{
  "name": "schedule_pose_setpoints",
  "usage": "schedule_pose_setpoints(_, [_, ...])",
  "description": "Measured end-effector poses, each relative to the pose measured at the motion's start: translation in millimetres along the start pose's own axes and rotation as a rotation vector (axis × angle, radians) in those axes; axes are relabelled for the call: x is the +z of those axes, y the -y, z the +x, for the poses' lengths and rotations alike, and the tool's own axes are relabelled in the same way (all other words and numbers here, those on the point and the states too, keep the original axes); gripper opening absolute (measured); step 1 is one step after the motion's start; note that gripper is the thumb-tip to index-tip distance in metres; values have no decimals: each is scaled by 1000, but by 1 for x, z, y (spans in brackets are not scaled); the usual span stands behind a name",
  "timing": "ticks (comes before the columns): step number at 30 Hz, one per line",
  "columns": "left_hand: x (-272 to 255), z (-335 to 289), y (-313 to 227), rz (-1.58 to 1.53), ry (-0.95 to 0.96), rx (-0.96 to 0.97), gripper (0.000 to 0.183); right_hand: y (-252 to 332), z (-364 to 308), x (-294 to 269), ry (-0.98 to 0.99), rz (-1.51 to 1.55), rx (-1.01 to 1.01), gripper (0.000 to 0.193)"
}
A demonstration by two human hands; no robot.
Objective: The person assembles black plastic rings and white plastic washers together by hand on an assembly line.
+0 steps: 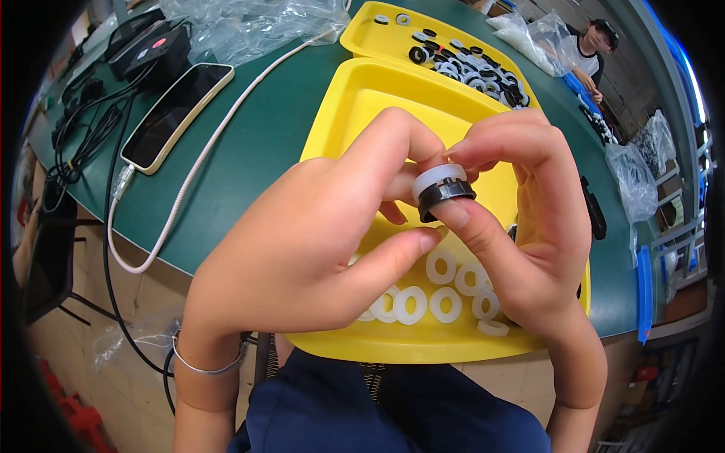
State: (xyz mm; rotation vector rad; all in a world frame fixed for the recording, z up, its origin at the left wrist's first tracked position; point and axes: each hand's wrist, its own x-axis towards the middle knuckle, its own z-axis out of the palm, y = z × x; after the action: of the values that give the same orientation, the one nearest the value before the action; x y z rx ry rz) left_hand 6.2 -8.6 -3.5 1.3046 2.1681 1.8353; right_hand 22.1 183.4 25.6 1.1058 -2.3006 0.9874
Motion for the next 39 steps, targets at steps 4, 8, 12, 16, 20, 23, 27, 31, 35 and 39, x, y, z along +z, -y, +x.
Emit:
schedule_pose_setpoints(4, [0, 1, 3, 32, 30, -6, 38, 4, 0, 2, -16, -1, 28, 32])
schedule_pose_setpoints(8, [3, -2, -2, 20, -29, -101, 34, 5, -1, 4, -69, -170, -75, 33])
schedule_pose_setpoints(12, [2, 0, -4, 122, -62, 6, 34, 8, -1, 6, -115, -349, -153, 35])
schedule_pose_setpoints(16, [0, -1, -6, 150, 63, -43, 33, 14, 0, 4, -73, -427, -198, 34])
schedule_pose_setpoints(20, [2, -2, -7, 200, 54, -64, 32, 15, -1, 5, -80, -433, -238, 34])
schedule_pose_setpoints(23, [4, -2, -10, 168, -126, 28, 28, 16, -3, 7, -119, -388, -191, 33])
schedule_pose_setpoints(27, [0, 1, 6, 202, -273, 253, 25, 9, -1, 10, -112, -367, -135, 30])
schedule_pose_setpoints(31, [-6, 3, -1, 480, -238, 374, 29, 10, -2, 7, -18, -493, -219, 31])
schedule_pose_setpoints(35, [-8, 0, -4, 585, -238, 412, 33, 17, 2, 7, -42, -521, -254, 31])
schedule_pose_setpoints(39, [6, 7, 1, 705, -364, 291, 32, -16, 12, -16, -157, -490, 144, 15])
